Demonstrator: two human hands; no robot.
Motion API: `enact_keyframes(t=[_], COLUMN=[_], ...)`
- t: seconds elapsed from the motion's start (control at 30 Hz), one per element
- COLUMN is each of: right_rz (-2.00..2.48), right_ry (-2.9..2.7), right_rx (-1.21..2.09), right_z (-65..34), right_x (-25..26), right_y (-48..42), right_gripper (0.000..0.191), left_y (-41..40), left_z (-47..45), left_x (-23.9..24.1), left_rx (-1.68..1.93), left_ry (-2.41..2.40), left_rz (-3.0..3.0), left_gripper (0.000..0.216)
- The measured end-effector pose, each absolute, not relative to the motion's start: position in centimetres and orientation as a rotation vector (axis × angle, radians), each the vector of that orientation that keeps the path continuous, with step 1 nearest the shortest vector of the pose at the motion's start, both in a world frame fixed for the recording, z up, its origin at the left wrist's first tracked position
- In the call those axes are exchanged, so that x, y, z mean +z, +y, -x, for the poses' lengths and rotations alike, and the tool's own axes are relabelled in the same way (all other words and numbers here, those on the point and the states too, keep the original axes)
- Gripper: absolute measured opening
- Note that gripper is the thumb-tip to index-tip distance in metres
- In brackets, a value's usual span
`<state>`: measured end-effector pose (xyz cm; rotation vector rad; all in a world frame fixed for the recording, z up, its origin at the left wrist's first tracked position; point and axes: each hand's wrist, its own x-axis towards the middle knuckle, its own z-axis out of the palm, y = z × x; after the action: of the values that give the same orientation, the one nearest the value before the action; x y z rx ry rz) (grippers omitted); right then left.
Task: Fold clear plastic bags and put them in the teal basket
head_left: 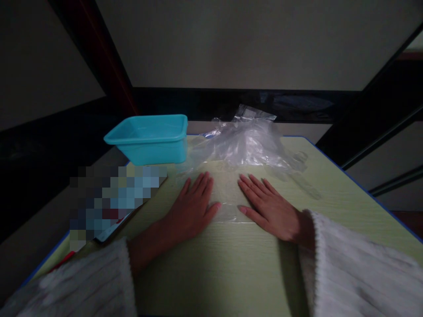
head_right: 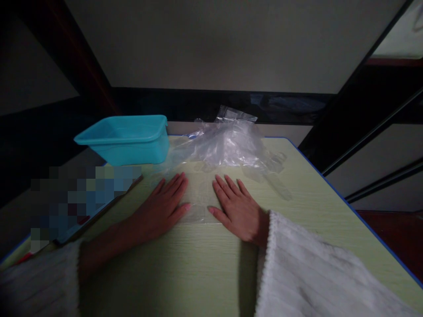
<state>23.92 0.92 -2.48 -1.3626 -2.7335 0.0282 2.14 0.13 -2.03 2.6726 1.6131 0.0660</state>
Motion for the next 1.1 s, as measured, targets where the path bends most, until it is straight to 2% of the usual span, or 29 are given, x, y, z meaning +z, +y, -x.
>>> enact_keyframes(t=[0.23,0.5,0.83,1.1], right_rz=[1.348,1.309,1.202,1.128], right_ry=[-2.727,-2.760,-2.763,-2.758], right_rx=[0.000,-0.011,-0.012,-0.015], right_z=[-23.9,-23.3,-23.1,-23.3], right_x=[-2.7,-2.0,-2.5,-1.9], right_y=[1.0,0.3,-0.2,-0.1], right_gripper=[0.064,0.061,0.062,0.059], left_y=[0.3,-0.8,-1.5,-1.5], left_z=[-2.3,-2.6,-3.0,-2.8], left_x=[-2.1,-2.1,-2.5,-2.4], left_rx=[0.068,0.357,0.235,0.343], left_ry=[1.637,1.418,1.251,1.230], left_rz=[-2.639,-2.694,-2.781,-2.759], left_gripper=[0.061,0.054,0.058,0.055])
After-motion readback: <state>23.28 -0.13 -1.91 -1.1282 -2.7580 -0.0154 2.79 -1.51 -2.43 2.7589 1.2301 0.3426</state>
